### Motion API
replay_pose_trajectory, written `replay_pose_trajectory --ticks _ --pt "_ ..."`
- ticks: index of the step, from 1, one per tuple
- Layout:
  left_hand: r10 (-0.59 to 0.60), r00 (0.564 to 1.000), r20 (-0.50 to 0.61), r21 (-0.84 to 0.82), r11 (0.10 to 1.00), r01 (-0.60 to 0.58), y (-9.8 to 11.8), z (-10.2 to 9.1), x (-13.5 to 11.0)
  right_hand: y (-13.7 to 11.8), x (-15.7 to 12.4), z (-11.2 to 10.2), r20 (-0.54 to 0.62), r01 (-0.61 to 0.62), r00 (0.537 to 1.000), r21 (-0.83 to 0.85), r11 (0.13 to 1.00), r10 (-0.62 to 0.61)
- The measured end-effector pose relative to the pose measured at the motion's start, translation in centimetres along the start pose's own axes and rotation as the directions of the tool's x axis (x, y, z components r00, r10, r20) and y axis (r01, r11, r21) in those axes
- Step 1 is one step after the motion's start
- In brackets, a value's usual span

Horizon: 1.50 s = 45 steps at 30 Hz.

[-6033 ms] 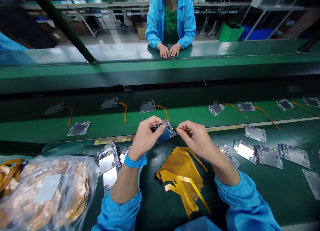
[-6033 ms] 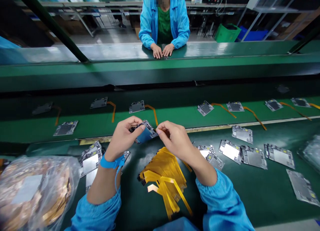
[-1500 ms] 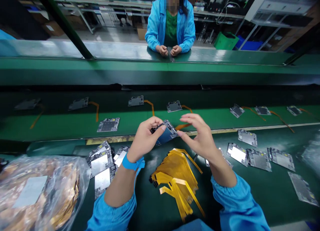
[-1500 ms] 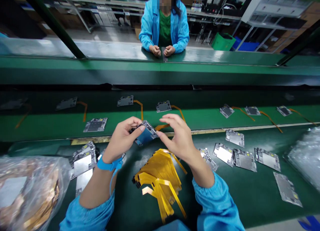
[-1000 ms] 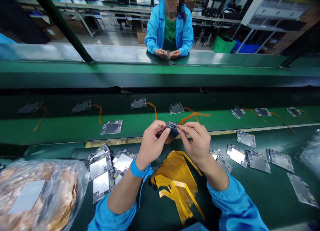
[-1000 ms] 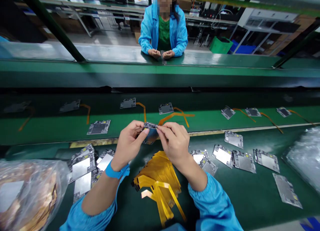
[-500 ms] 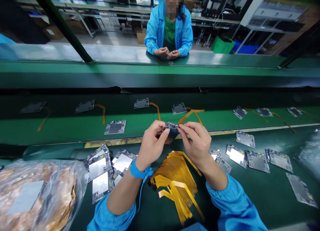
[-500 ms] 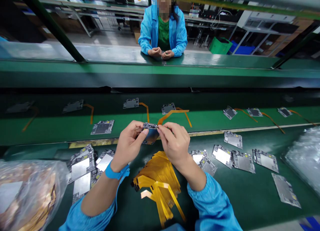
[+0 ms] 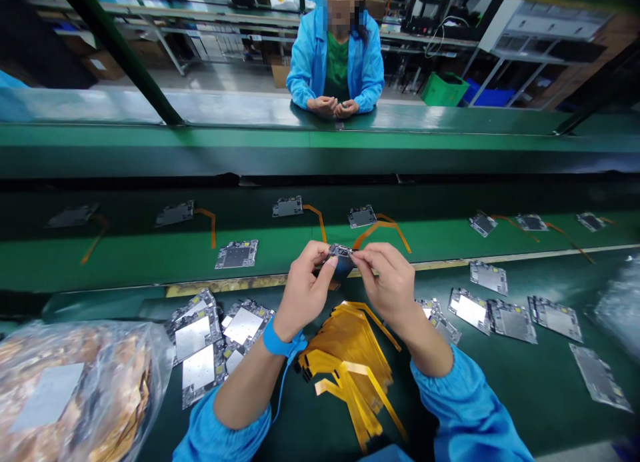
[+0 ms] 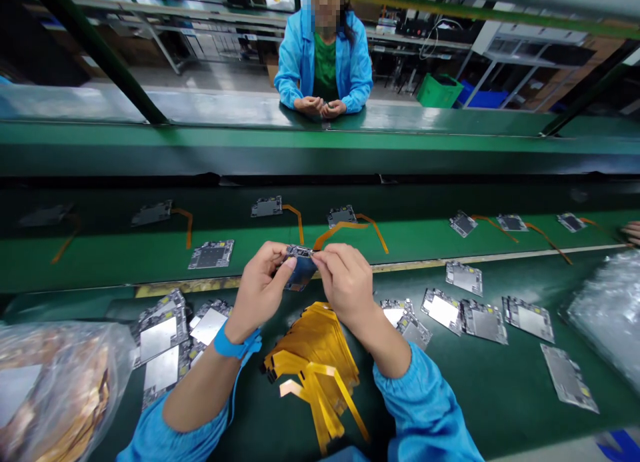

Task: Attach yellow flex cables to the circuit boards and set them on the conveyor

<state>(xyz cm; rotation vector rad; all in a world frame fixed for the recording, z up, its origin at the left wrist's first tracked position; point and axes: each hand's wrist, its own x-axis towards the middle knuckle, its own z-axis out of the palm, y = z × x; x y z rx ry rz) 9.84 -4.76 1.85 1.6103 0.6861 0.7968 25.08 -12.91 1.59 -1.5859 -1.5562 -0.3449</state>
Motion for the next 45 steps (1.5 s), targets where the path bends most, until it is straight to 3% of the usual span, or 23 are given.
replay_pose_trajectory --ticks 3,7,11,17,25,33,45 --pt "0.018 1.000 -0.020 0.012 1.000 -0.018 0.2 -0.1 0.1 -0.1 -0.1 0.1 0.004 0.037 0.999 -0.026 0.999 -0.037" --pt "0.018 0.999 -0.036 0.031 0.999 -0.017 0.4 -0.5 0.3 0.0 0.1 -0.7 0.012 -0.012 1.000 0.048 0.999 0.011" --pt "0.034 0.999 0.041 0.094 0.995 -0.038 0.6 -1.3 0.6 0.5 0.8 -2.5 -0.009 0.009 1.000 0.055 0.998 -0.009" --pt "0.035 0.980 0.195 0.186 0.980 -0.072 0.5 -2.3 0.8 2.1 1.6 -3.5 0.246 0.057 0.967 0.034 0.998 -0.064" --pt "0.031 0.970 0.242 0.259 0.961 -0.096 0.2 -2.4 0.7 2.4 1.4 -3.1 0.439 -0.139 0.897 0.159 0.977 0.056" --pt "0.051 0.969 0.242 0.217 0.970 -0.105 -0.3 -2.7 0.8 1.7 1.2 -2.7 0.414 -0.290 0.891 0.209 0.934 0.184" --pt "0.068 0.976 0.207 0.227 0.967 -0.115 0.2 -2.8 0.9 1.0 1.1 -2.2 0.380 -0.364 0.890 0.258 0.895 0.252"
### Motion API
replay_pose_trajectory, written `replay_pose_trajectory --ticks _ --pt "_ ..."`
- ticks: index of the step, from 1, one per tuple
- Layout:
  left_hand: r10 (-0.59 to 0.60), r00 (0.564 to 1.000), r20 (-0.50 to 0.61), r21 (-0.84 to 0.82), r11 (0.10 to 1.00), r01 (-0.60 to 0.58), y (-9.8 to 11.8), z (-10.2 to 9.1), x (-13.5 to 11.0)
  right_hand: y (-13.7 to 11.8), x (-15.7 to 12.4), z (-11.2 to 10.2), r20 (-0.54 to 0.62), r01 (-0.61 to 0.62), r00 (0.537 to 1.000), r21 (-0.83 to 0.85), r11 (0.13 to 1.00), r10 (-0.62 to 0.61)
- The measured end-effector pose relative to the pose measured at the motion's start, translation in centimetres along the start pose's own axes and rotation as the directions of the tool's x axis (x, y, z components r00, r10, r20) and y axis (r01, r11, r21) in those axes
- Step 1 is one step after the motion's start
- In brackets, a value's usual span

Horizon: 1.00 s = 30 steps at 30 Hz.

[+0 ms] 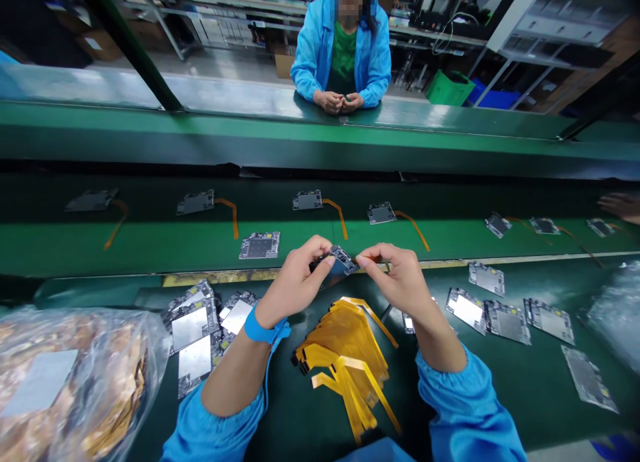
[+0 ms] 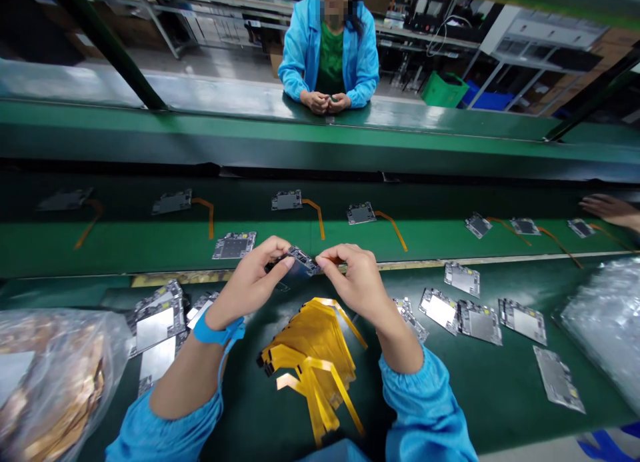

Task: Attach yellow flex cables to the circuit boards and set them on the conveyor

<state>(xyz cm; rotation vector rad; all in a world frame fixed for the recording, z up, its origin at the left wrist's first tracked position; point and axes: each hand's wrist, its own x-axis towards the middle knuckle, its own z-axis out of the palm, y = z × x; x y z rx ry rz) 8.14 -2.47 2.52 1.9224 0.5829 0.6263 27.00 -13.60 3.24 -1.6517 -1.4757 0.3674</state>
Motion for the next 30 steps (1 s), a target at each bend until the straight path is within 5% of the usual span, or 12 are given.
replay_pose_trajectory --ticks 4,21,30 --pt "-0.049 0.997 0.062 -0.042 0.998 0.052 -0.09 -0.36 -0.04 0.02 0.02 0.13 0.026 0.020 0.999 -0.003 1.000 -0.020" --pt "-0.020 0.999 0.030 -0.079 0.997 0.022 -0.32 -0.30 0.12 0.01 0.04 0.35 0.074 -0.056 0.996 0.135 0.989 0.046" --pt "-0.031 0.998 0.057 -0.104 0.994 0.037 -0.09 -0.39 0.07 -0.11 -0.15 0.55 0.128 0.029 0.991 0.019 0.999 -0.031"
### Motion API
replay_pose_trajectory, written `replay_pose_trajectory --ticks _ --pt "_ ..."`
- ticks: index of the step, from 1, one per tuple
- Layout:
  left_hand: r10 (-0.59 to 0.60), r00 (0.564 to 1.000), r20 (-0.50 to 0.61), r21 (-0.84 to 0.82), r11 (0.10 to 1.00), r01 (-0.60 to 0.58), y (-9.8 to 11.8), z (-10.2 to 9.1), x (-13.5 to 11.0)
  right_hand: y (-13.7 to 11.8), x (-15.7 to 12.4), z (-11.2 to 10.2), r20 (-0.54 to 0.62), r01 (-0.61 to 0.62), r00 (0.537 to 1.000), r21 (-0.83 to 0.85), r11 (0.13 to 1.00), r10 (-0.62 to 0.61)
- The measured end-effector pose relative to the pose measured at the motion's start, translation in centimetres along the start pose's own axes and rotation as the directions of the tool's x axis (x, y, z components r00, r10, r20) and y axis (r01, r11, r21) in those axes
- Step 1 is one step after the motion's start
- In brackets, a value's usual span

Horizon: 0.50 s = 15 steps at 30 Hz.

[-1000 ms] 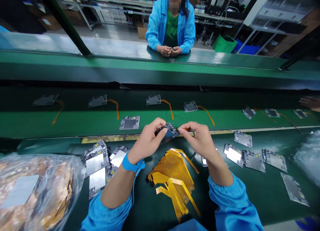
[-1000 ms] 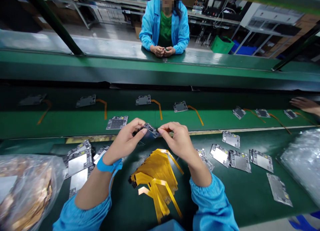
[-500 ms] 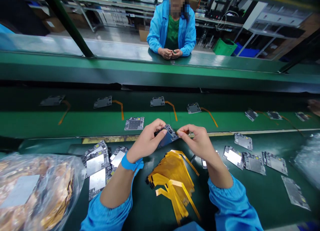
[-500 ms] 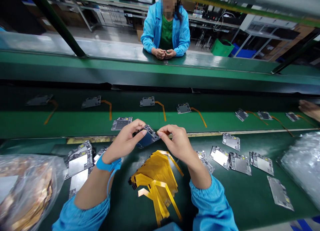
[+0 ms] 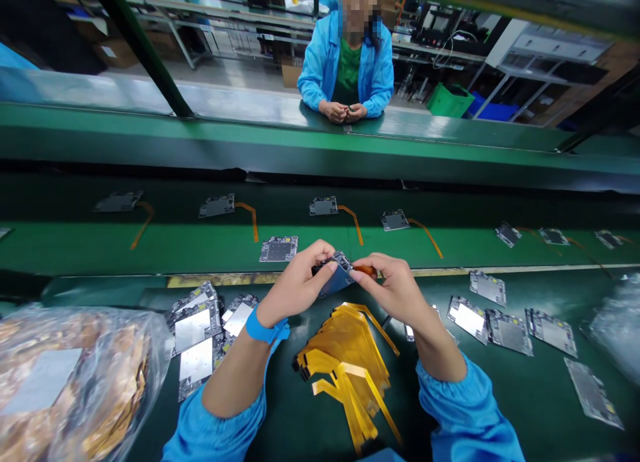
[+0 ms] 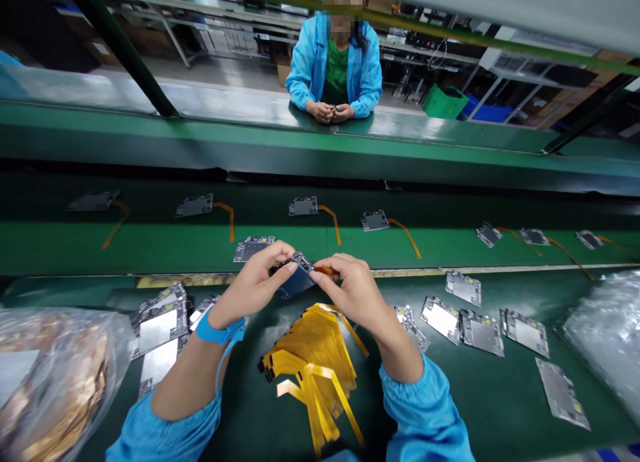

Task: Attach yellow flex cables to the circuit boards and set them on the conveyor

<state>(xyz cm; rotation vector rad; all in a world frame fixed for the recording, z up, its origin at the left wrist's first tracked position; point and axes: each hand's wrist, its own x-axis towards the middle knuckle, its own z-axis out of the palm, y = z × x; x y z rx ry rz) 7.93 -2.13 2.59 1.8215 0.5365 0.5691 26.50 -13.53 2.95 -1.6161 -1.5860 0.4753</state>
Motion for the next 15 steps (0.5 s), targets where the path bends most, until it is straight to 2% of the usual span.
replay_pose_trajectory --ticks 15 --pt "0.004 0.999 0.040 0.093 0.996 -0.008 0.20 -0.01 -0.06 0.49 0.07 0.30 -0.007 0.055 0.998 0.009 0.998 -0.055"
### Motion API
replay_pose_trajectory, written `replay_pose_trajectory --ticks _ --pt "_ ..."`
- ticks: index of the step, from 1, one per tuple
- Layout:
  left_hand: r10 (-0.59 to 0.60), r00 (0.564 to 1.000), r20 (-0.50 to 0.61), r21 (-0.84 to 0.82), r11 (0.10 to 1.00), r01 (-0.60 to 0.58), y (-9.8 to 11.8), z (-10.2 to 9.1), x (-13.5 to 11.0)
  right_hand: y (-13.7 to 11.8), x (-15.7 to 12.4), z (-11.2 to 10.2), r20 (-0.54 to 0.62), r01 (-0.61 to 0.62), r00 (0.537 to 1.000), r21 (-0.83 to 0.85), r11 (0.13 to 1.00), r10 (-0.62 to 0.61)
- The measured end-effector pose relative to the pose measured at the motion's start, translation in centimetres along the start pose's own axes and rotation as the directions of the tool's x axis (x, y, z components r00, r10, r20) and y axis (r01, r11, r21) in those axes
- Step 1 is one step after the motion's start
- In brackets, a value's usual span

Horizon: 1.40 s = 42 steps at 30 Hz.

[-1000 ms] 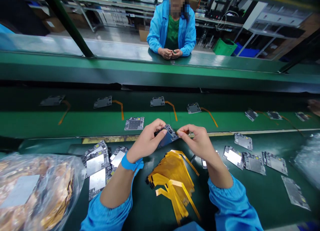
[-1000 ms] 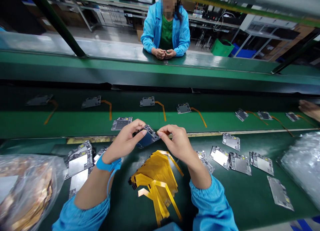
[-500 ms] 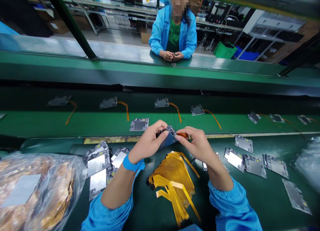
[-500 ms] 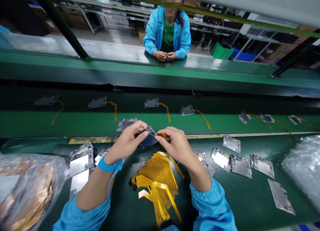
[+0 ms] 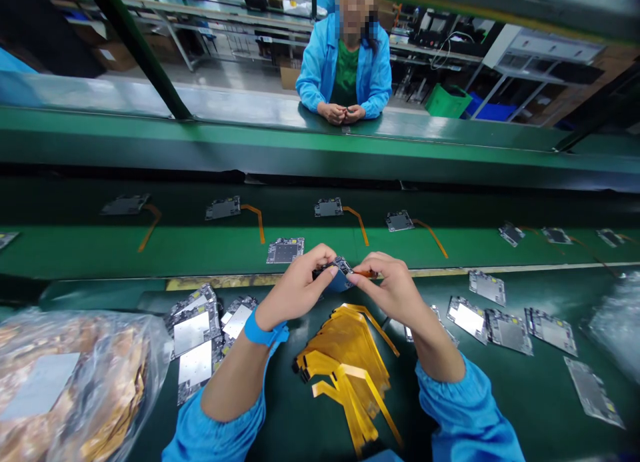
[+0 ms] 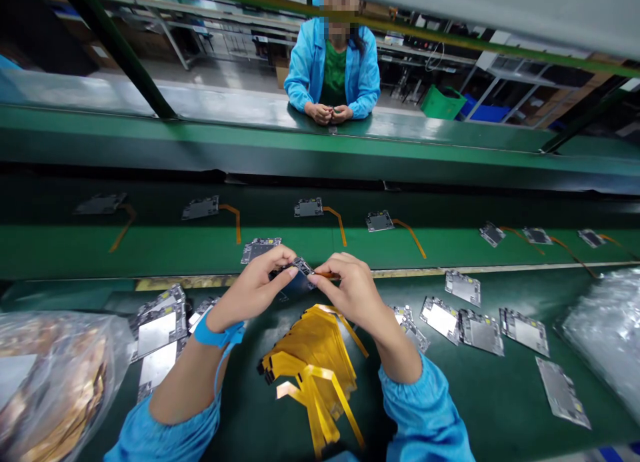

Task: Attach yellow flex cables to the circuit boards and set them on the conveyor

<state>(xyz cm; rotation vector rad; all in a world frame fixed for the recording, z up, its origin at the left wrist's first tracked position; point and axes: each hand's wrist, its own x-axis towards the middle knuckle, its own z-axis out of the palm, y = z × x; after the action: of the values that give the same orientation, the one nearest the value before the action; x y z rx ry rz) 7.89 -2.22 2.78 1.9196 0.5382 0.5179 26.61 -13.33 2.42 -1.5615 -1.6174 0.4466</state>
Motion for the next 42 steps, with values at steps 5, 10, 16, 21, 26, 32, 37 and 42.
replay_pose_trajectory --ticks 5,10,16,21,26,32,37,42 --pt "-0.006 1.000 0.010 -0.007 1.000 0.006 0.0 -0.1 0.0 0.0 0.0 -0.2 0.037 0.012 0.999 -0.011 1.000 -0.011" --pt "-0.019 0.999 0.032 -0.023 1.000 0.019 -0.2 -0.2 0.0 0.1 0.1 -0.4 0.096 -0.024 0.995 0.027 0.999 0.022" --pt "-0.008 0.999 0.039 -0.100 0.995 0.012 -0.4 -0.3 0.2 0.2 0.2 -1.2 0.184 -0.138 0.977 0.173 0.975 0.106" --pt "-0.068 0.997 0.027 -0.181 0.981 0.072 -0.5 -0.6 0.4 0.3 0.2 -2.4 0.289 -0.192 0.950 0.234 0.953 0.120" --pt "-0.072 0.997 0.023 -0.176 0.982 0.075 -0.7 -0.5 0.5 0.7 0.2 -1.7 0.216 -0.198 0.965 0.241 0.950 0.147" --pt "-0.079 0.994 -0.081 -0.181 0.982 0.063 -0.2 -1.1 0.4 0.6 0.2 0.3 0.018 -0.231 0.971 0.308 0.923 0.237" --pt "-0.172 0.906 -0.386 -0.274 0.959 0.065 -0.7 -2.9 0.0 3.8 1.8 -1.5 -0.142 -0.256 0.947 0.213 0.943 0.289" --pt "-0.130 0.869 -0.477 -0.114 0.990 0.085 -2.3 -3.8 0.2 8.3 3.7 -4.2 -0.432 -0.394 0.868 -0.296 0.870 0.246"
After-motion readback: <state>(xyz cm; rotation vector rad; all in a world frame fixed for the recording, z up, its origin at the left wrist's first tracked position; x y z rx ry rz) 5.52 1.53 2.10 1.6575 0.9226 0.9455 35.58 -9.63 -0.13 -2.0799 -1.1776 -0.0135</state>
